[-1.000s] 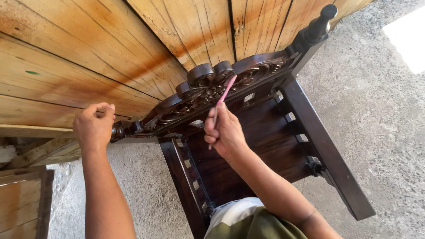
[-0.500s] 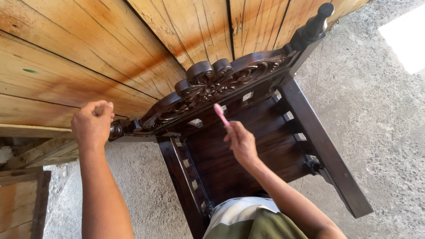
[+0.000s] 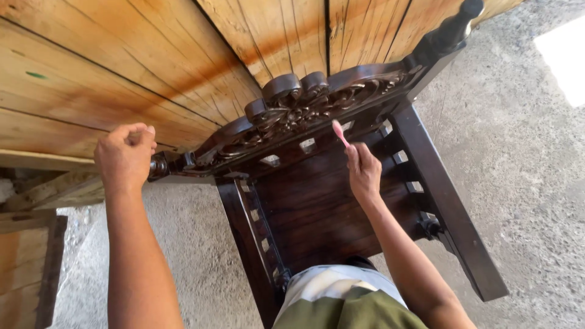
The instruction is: Cleaning a wooden chair with a small brush to remove dust from crevices.
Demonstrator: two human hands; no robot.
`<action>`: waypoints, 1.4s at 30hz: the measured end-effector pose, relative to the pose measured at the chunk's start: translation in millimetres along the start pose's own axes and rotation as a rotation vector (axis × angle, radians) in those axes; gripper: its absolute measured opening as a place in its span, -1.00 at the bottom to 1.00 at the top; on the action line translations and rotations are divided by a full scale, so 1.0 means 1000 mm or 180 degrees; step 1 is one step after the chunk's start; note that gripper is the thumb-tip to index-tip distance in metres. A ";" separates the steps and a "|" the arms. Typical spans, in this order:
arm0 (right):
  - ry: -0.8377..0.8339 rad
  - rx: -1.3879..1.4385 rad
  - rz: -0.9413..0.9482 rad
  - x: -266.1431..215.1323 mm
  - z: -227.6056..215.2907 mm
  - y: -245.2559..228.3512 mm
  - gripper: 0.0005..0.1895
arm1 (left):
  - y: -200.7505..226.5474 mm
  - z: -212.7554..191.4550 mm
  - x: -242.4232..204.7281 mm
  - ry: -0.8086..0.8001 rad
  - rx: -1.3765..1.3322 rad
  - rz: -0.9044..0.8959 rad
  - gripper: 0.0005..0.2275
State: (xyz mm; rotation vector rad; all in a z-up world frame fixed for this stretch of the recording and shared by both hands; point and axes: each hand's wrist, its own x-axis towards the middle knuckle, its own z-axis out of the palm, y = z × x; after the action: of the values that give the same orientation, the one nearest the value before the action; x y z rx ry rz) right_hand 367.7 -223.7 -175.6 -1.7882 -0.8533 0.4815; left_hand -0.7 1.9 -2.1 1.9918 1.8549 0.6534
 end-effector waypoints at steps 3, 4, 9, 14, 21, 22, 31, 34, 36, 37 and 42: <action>-0.0317 0.0486 -0.0005 0.023 0.019 0.007 -0.69 | 0.001 0.000 -0.005 -0.0052 -0.0151 -0.0052 -0.79; -0.0275 0.0499 -0.0042 0.029 0.020 0.011 -0.69 | 0.003 0.000 -0.003 -0.0028 -0.0171 -0.0004 -0.79; -0.0717 0.0618 0.0546 0.015 0.007 0.040 -0.65 | 0.013 -0.004 -0.003 0.0003 0.0066 -0.0007 -0.80; -0.0732 0.1084 0.0492 0.026 0.003 0.044 -0.62 | 0.001 -0.001 -0.005 -0.0065 -0.0047 -0.0105 -0.80; -0.1199 0.0225 0.0213 0.072 -0.026 0.015 -0.59 | -0.005 0.001 -0.004 -0.0052 0.0021 -0.0188 -0.79; -0.1207 0.0221 0.0234 0.064 -0.035 0.020 -0.59 | -0.006 0.000 -0.005 -0.0070 0.0030 -0.0199 -0.79; -0.1094 0.0198 0.0541 0.055 -0.022 0.014 -0.60 | -0.005 0.001 -0.001 0.0006 0.0239 -0.0111 -0.79; -0.1098 0.0775 0.0655 0.053 -0.001 0.044 -0.60 | -0.001 0.001 0.000 0.0044 0.0339 -0.0103 -0.80; -0.1043 0.1004 0.0366 0.039 0.014 0.073 -0.58 | 0.004 0.000 -0.002 0.0063 0.0224 -0.0207 -0.80; -0.1061 0.0987 0.0337 0.025 0.013 0.071 -0.58 | 0.005 0.002 -0.003 0.0086 0.0200 -0.0224 -0.80; -0.1221 -0.0699 0.0419 -0.015 0.018 0.017 -0.66 | -0.009 0.004 0.001 0.0327 0.0448 -0.0037 -0.85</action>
State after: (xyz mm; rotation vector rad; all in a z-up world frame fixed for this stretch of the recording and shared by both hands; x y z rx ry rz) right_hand 350.9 -227.0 -198.7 -1.9949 -1.0885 0.8642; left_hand -6.1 4.2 -10.6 2.0682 2.0223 0.6495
